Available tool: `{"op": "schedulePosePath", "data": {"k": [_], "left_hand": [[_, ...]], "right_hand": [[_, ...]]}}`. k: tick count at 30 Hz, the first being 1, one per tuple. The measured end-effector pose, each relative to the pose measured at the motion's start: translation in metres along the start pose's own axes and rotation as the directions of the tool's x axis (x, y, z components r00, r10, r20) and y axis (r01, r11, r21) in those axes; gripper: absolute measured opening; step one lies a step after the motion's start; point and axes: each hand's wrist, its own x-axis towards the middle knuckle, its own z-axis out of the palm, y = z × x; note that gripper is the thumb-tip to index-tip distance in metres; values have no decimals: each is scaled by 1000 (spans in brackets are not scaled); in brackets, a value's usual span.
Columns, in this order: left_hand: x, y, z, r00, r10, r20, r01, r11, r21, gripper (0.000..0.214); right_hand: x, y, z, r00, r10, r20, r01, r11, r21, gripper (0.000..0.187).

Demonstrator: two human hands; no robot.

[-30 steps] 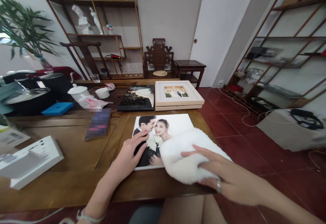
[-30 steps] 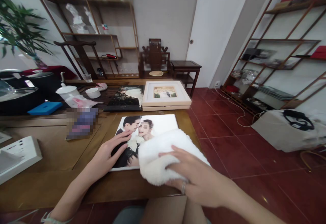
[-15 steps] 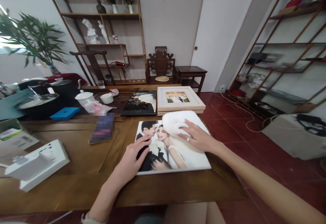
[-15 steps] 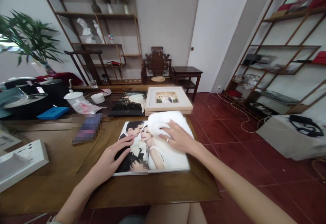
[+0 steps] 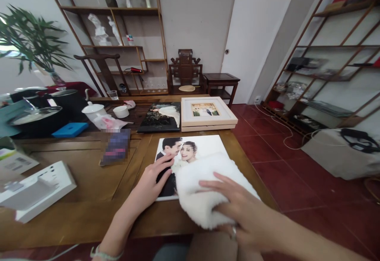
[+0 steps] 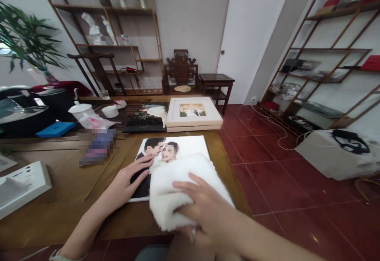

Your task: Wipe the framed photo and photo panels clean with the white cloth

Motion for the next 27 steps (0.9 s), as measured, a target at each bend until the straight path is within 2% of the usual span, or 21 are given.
{"op": "schedulePosePath", "data": {"k": [3, 8, 11, 14, 17, 22, 24, 27], "left_hand": [[0, 0, -1, 1000, 12, 2, -12, 1000, -1, 29], [-1, 0, -1, 1000, -4, 1, 4, 1000, 2, 29], [-1, 0, -1, 1000, -4, -4, 4, 1000, -2, 28], [0, -1, 0, 1000, -6, -3, 6, 1000, 5, 29], [0, -1, 1, 1000, -14, -4, 14, 1000, 15, 29], [-1, -1, 2, 1000, -2, -10, 2, 1000, 8, 29], [-1, -1, 2, 1000, -2, -10, 2, 1000, 5, 28], [-1, -1, 2, 1000, 0, -12, 0, 1000, 4, 28]], "right_hand": [[21, 28, -9, 996, 24, -88, -27, 999, -33, 24], [61, 80, -20, 976, 54, -211, -86, 985, -147, 31], [73, 93, -20, 966, 70, -247, -115, 979, -171, 33], [66, 81, -14, 973, 57, -223, -101, 977, -188, 29], [41, 49, -7, 987, 60, -151, -89, 978, -190, 27], [0, -7, -4, 995, -7, 100, 16, 996, -91, 29], [-6, -15, -5, 989, -25, 144, 34, 997, -64, 31], [-2, -5, -6, 997, -7, 81, 11, 999, -48, 31]]}}
